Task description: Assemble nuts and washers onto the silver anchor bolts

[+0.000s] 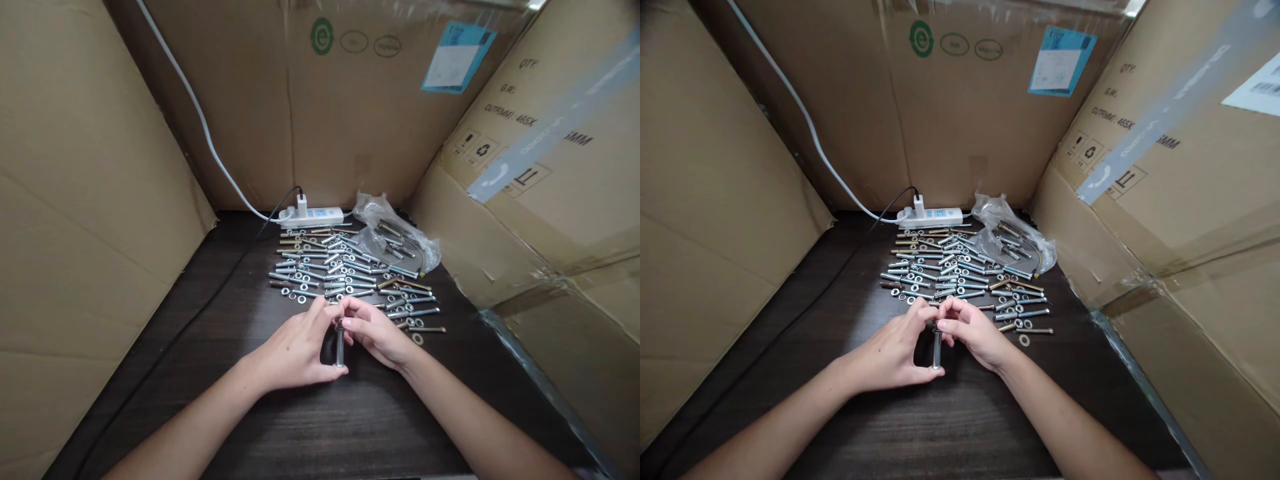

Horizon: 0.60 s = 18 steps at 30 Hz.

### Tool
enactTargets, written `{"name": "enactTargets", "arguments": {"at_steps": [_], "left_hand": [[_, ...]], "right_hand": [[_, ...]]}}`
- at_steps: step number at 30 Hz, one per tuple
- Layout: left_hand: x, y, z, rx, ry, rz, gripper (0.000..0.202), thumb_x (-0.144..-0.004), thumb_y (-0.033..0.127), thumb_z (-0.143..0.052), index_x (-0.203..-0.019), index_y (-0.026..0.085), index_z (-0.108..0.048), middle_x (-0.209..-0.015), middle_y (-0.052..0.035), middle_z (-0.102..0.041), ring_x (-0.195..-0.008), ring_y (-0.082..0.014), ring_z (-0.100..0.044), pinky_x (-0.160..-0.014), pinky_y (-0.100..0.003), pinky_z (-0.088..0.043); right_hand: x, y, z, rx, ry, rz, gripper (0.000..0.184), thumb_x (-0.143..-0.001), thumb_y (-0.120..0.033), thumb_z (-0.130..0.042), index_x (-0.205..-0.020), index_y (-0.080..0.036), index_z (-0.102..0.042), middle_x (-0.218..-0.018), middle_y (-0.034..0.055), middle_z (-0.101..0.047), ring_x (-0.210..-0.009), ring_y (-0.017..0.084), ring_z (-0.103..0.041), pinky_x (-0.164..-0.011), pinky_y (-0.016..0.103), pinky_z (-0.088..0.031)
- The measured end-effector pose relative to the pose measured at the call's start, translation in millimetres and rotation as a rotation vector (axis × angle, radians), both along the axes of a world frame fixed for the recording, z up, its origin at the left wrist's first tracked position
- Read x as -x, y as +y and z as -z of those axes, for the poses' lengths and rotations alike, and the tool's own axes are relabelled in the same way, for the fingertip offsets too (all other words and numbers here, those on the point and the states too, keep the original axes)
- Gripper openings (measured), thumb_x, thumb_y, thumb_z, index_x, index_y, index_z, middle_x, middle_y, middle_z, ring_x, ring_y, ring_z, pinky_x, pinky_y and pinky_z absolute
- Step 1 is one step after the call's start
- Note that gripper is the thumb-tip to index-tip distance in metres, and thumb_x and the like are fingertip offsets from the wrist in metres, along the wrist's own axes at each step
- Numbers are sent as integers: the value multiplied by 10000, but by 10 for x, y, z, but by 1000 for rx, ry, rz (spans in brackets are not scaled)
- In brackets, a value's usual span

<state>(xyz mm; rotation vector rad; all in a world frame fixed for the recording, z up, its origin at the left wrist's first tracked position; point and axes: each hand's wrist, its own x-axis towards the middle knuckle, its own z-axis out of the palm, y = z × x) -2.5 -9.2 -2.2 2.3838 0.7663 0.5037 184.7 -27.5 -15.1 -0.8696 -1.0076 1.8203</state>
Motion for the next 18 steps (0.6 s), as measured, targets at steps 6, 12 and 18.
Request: {"name": "enactTargets", "arguments": {"at_steps": [6,12,18], "left_hand": [[1,-2,5,-5,33,-4,796,-670,370,-730,-1310,260,-268,-1038,-50,-429,-802,-198,-546,-704,-367,-500],[6,-2,-16,28,34,-2,791,-684,363,-719,-1322,254,-264,-1055,-57,-431,-857,-219,-557,-751,-391,-501],[4,-7,4,7,14,6,764,-683,365,-718,-1304,255,-286,-1057,-59,-430,-850,-217,-558,-735,-377,-499]], "right_hand": [[-9,2,-9,33,25,-12,142,-785,-276,-624,-829,-142,-642,-722,13,-534,-630,102,-487,-565,224,-351],[-15,-2,18,-3,-19,-2,149,-776,-285,-657,-828,-146,-648,-749,17,-554,-592,87,-438,-575,231,-345],[-22,-5,11,-41,-45,-25,173,-788,-310,-657,-847,-151,-624,-737,6,-543,-582,82,-430,-582,230,-344]]}}
